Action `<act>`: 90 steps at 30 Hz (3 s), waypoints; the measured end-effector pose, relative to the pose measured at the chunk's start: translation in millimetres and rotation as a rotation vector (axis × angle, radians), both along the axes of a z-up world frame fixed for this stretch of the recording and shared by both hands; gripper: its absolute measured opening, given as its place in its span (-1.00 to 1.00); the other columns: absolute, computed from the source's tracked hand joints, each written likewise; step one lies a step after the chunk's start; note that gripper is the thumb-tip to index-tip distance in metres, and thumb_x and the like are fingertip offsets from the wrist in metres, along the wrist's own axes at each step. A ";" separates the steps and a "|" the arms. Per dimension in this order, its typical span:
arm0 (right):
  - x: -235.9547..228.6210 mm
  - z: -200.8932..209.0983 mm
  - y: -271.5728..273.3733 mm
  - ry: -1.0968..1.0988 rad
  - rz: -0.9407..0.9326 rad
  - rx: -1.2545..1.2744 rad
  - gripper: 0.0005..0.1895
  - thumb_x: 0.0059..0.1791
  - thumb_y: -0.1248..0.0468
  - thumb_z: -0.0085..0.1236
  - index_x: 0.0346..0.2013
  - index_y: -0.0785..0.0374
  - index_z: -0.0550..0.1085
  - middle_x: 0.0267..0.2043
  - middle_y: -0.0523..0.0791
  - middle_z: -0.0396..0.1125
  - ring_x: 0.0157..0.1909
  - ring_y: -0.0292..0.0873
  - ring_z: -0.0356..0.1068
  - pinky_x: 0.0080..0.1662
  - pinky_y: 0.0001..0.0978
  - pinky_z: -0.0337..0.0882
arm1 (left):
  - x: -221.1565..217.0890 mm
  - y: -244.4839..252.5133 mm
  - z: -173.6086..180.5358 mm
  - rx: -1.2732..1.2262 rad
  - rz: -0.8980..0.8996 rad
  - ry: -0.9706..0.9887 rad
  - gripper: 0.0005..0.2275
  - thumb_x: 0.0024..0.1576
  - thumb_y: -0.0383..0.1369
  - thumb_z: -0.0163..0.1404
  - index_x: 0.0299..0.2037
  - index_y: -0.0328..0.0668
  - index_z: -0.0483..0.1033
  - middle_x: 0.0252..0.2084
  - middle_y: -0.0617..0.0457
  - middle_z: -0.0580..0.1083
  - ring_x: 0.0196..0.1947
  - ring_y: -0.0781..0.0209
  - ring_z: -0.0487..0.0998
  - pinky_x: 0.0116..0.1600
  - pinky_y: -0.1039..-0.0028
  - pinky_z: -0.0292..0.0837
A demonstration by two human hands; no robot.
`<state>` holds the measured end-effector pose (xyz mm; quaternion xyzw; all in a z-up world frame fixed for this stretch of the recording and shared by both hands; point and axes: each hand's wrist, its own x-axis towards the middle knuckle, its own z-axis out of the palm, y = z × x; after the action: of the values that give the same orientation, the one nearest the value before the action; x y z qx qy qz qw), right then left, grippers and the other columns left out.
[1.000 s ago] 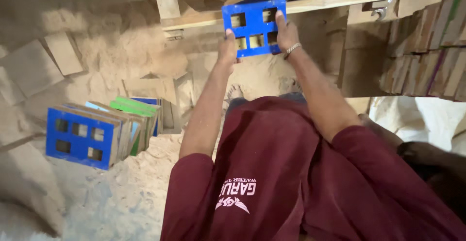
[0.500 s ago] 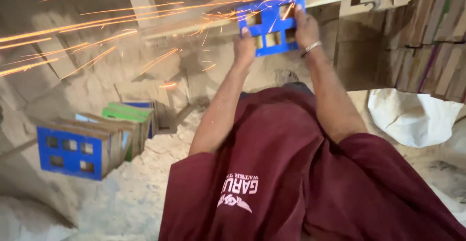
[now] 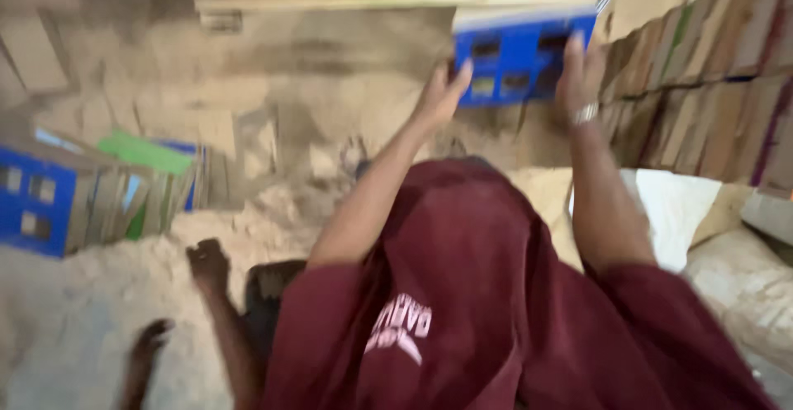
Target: The person smooths the edges of several small, colorful wooden frames using a rotating grinding wheel. They handle each frame one at a time, pressing the edges against the wheel to create sparks, then place the finished frames into a stack.
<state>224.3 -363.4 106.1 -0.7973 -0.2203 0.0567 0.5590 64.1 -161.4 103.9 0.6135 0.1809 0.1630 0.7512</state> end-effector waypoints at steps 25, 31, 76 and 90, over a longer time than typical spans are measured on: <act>-121.9 -68.0 187.3 0.724 -0.153 -0.122 -0.17 0.02 -0.35 -0.04 0.04 0.42 0.53 -0.02 -0.09 0.45 -0.05 -0.25 0.35 -0.02 -0.31 0.41 | -71.8 138.7 -94.9 -0.043 0.110 0.576 -0.56 0.29 -0.11 -0.14 0.00 -0.45 0.53 -0.23 -0.15 0.59 -0.26 0.13 0.59 -0.15 0.28 0.50; -96.1 -99.6 236.2 0.599 -0.189 -0.295 -0.08 -0.03 -0.44 -0.11 -0.12 0.47 0.54 -0.22 -0.03 0.48 -0.19 -0.21 0.37 -0.12 -0.28 0.38 | -52.4 193.4 -114.2 0.130 0.160 0.668 -0.56 0.24 -0.12 -0.05 -0.15 -0.55 0.58 -0.26 -0.31 0.61 -0.20 -0.05 0.63 -0.10 0.17 0.48; -119.5 167.3 -136.9 0.518 -0.274 0.514 -0.28 0.20 -0.17 -0.34 0.42 0.33 0.22 0.33 0.04 0.28 0.36 0.06 0.25 0.37 -0.02 0.26 | 11.7 -130.7 232.2 0.096 -0.707 -0.193 -0.55 0.29 -0.48 0.07 0.34 -0.34 0.19 0.19 -0.08 0.37 0.19 0.18 0.41 0.33 0.34 0.39; -35.1 307.7 -267.1 -0.729 -0.071 -0.767 -0.27 -0.13 -0.08 0.44 0.24 0.17 0.49 0.09 -0.02 0.34 0.39 0.06 0.18 0.42 0.19 -0.16 | 147.1 -236.8 267.9 -0.401 -0.757 -0.052 -0.41 0.29 -0.34 0.09 0.45 -0.37 0.09 0.33 -0.19 0.35 0.34 0.04 0.40 0.48 0.21 0.30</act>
<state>189.2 -630.4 413.8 -0.9195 -0.3366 -0.1667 0.1160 211.1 -398.2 371.8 0.4742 -0.0478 -0.1472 0.8667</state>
